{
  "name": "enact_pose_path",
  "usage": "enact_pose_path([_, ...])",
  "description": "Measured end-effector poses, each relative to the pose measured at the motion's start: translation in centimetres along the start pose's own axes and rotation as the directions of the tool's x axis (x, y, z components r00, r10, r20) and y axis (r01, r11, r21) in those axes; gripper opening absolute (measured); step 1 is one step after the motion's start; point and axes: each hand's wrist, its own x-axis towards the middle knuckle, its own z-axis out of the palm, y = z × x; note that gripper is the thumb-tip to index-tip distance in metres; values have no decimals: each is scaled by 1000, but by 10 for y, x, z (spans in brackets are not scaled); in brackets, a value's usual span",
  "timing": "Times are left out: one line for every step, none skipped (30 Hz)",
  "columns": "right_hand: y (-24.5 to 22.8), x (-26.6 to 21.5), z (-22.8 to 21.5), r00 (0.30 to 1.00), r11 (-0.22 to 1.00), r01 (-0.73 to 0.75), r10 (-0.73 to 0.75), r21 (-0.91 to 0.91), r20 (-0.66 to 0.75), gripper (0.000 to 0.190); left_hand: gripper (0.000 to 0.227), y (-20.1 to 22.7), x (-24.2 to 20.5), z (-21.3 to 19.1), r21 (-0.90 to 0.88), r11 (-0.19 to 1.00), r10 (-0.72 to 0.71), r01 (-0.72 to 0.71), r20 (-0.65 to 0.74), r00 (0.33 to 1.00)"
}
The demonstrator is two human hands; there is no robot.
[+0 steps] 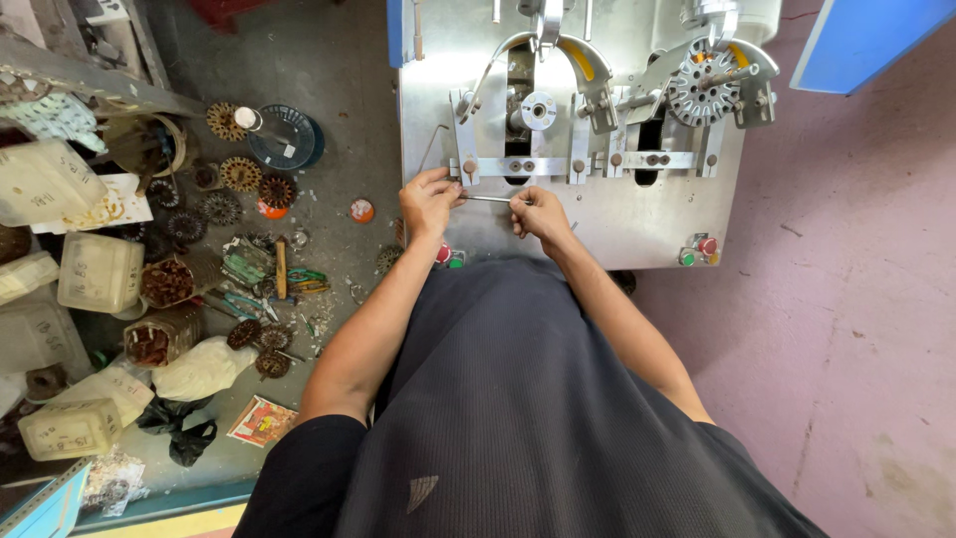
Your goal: The person uses an Allen key to tighten and loosen screws on a metal machine, adjusting various components and levers. They manipulate a rotating gear mechanism and press control buttons to test the machine's operation.
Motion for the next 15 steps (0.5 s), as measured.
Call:
enact_pose_path([-3,0,0,1000,1000,12,-12,0,-1,15,38,0,1,0,-33,999,-24,24,-8,1000])
enact_pose_path([-4,-3,0,1000,1000,24,-24,-1,-1,15,38,0,1,0,-66,997,-48,47,-15,999])
enact_pose_path([-5,-5,-1,999,999,38,-38,-1,-3,14,39,-1,2,0,-99,993,-72,70,-20,997])
enact_pose_path([-7,-8,-1,998,997,68,-68,-20,-12,14,40,-1,2,0,-123,988,-98,95,-18,995])
enact_pose_path([-9,-11,0,995,995,97,-97,-38,-21,14,41,-2,2,-1,-145,982,-126,122,-15,992])
enact_pose_path([-10,-15,0,992,991,125,-126,-56,-29,13,41,-3,1,-2,-167,974,-154,150,-12,988])
enact_pose_path([-11,-17,1,992,990,117,-120,-77,-43,13,42,-3,1,-2,-178,970,-170,165,-13,985])
enact_pose_path([-13,-19,1,992,989,109,-114,-97,-57,13,42,-3,1,-2,-188,966,-186,180,-13,982])
enact_pose_path([-15,-20,2,992,988,98,-107,-116,-70,13,42,-2,2,-3,-196,961,-203,196,-16,979])
enact_pose_path([-17,-18,1,992,989,102,-109,-106,-59,14,42,-1,3,-2,-196,959,-210,203,-18,977])
enact_pose_path([-17,-18,1,993,990,103,-108,-97,-47,16,41,-1,4,-2,-197,957,-220,212,-21,975])
enact_pose_path([-17,-16,0,994,991,103,-107,-88,-35,17,41,-1,4,-1,-198,955,-231,221,-25,973])
enact_pose_path([-16,-15,-1,995,993,93,-96,-70,-32,17,41,-1,4,0,-192,956,-229,221,-21,973])
enact_pose_path([-15,-13,-2,996,995,83,-85,-52,-28,17,40,-1,3,1,-187,957,-228,221,-17,973])
enact_pose_path([-14,-10,-2,997,997,72,-73,-35,-22,17,40,-1,3,1,-183,958,-228,221,-17,974])
